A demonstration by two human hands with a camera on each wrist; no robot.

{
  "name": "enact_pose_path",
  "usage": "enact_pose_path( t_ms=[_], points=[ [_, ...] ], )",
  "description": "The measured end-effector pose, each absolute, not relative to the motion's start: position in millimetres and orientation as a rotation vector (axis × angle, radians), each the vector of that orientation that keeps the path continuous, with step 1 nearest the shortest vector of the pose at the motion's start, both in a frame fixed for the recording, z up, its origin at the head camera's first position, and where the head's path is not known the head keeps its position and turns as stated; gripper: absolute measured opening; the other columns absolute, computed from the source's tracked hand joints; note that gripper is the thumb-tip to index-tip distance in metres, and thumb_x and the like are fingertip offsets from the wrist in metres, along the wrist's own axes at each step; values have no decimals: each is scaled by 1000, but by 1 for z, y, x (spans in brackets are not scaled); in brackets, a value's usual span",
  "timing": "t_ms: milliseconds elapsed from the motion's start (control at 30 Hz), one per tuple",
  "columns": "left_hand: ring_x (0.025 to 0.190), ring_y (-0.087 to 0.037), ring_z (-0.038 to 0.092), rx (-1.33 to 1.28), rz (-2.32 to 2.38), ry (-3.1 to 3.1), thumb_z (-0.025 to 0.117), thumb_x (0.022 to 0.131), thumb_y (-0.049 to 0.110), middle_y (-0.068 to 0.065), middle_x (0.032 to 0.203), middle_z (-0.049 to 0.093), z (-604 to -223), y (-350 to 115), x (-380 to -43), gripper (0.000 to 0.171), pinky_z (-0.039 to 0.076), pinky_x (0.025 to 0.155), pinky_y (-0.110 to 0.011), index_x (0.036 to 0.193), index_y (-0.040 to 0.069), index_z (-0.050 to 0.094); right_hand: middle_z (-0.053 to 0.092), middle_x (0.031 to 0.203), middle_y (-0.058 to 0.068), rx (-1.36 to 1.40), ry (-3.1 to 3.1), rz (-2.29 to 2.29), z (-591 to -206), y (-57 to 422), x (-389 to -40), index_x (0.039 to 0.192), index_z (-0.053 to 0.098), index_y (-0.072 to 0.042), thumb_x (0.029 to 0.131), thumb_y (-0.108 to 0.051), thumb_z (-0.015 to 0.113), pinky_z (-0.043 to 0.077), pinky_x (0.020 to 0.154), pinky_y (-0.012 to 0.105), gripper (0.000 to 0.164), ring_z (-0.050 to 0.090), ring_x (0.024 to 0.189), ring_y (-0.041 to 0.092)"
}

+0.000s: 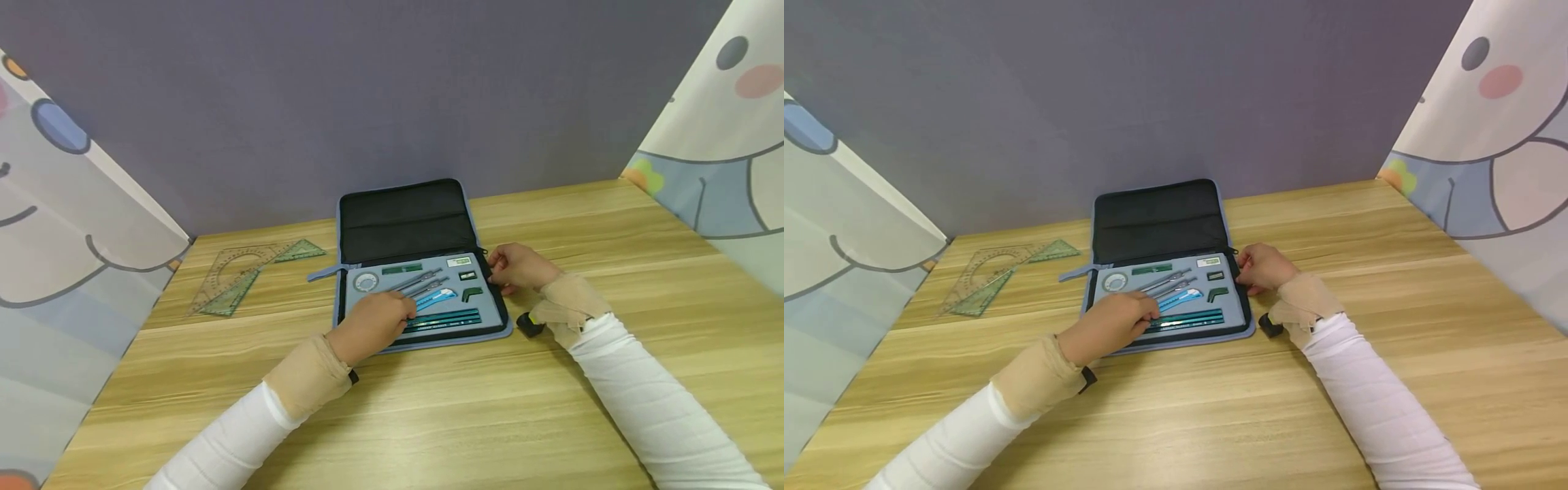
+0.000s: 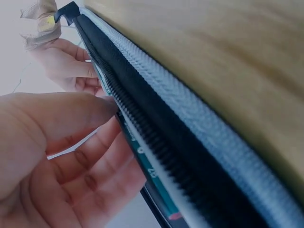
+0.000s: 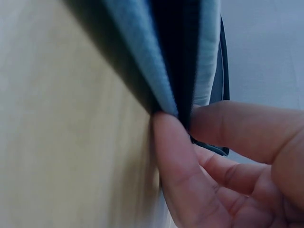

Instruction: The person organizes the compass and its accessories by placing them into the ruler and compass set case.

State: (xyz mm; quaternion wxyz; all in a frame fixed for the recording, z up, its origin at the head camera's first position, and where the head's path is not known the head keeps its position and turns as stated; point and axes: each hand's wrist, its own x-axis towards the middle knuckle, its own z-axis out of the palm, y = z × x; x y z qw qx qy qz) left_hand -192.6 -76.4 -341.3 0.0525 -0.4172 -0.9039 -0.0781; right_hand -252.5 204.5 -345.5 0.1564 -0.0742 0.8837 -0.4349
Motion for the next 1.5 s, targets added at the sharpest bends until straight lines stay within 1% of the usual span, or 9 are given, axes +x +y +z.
enact_pose_path(
  t_ms=[267,533,733,1067,1500],
  points=[
    [86,-18,65,-1268,-243,-2737,68,84,0,-6,95,66,-341,-75,-193,15,54,70,-25,97,7,69,46,80,9,-200,2542,-1226,-347,206,-254,108,44,14,83,8,58,55,56,24,29,52,61,13],
    [84,-17,65,-1222,-205,-2743,68,84,1,-5,92,67,-342,-71,-192,13,55,67,-25,96,7,70,46,79,9,-218,2546,-1220,-348,207,-254,108,44,14,84,8,58,55,55,25,29,53,60,13],
    [85,-19,66,-1180,-230,-2730,65,84,-3,-7,92,68,-342,-68,-189,16,55,69,-25,95,5,71,46,79,9,-225,2564,-1199,-346,207,-254,108,45,13,84,7,58,54,55,25,27,54,59,13],
    [81,-19,66,-1120,-164,-2738,62,84,-4,-6,92,68,-343,-65,-185,18,56,61,-27,95,7,71,47,78,9,-219,2560,-1190,-347,206,-254,107,45,13,84,8,58,54,55,25,27,54,59,13],
    [77,-18,66,-1106,-124,-2726,63,86,-3,-6,87,67,-346,-63,-186,16,55,58,-26,92,8,72,47,81,10,-226,2550,-1190,-347,207,-255,110,44,14,85,6,58,55,56,25,30,53,62,13]
  ],
)
